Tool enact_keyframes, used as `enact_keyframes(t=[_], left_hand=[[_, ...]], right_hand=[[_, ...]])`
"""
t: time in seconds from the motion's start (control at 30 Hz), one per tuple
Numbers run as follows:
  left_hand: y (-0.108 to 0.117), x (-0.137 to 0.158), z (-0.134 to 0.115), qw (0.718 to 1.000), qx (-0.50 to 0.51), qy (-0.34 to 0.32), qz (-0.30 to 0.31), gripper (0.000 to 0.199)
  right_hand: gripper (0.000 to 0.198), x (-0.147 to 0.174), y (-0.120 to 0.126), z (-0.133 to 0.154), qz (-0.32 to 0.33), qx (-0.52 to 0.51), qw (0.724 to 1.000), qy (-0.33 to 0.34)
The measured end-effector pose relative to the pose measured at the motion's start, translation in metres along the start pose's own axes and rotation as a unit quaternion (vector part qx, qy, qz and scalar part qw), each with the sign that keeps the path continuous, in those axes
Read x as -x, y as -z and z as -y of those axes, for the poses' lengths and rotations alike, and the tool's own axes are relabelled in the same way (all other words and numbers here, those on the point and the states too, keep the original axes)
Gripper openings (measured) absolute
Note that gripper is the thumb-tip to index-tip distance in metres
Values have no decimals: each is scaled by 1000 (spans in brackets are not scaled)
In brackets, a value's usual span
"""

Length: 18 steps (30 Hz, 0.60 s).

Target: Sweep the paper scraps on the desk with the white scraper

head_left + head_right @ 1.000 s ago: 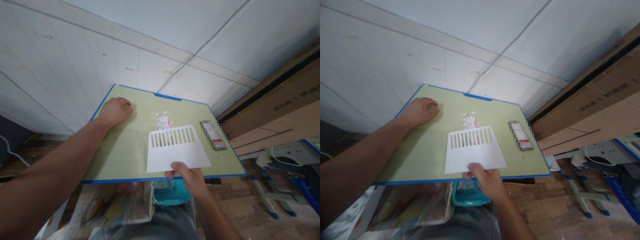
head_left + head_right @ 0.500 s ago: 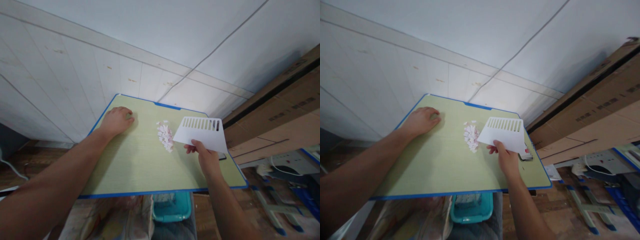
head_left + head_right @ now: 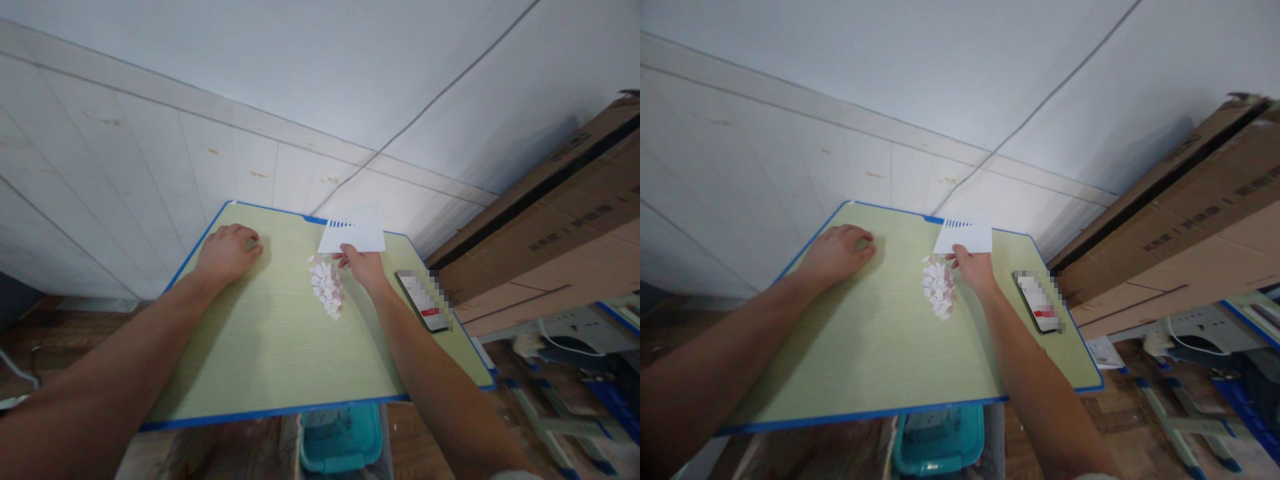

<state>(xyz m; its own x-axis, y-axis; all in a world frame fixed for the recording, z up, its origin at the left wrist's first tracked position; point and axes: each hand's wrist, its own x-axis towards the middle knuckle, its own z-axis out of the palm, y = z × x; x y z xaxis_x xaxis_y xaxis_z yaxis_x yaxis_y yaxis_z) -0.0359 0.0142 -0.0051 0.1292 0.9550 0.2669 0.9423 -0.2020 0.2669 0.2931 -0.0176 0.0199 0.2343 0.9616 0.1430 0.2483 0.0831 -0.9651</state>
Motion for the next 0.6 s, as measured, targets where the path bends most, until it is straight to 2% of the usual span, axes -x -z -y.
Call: enact_keyframes(t=[0.13,0.3,0.5,0.6], left_hand=[[-1,0,0,1000,-2,-2,-2,54],[-2,-1,0,1000,-3,-1,-4,51],[-2,-3,1,1000,-10,5,-4,54],[-1,-3,0,1000,-8,6,0,56]], right_hand=[[12,-5,1,-5,-31,-4,999,24],[13,-11,14,-11,-75,3,997,10],[10,-2,15,-9,-39,-6,999,-35],[10,4,26,1,-27,-12,998,-51]])
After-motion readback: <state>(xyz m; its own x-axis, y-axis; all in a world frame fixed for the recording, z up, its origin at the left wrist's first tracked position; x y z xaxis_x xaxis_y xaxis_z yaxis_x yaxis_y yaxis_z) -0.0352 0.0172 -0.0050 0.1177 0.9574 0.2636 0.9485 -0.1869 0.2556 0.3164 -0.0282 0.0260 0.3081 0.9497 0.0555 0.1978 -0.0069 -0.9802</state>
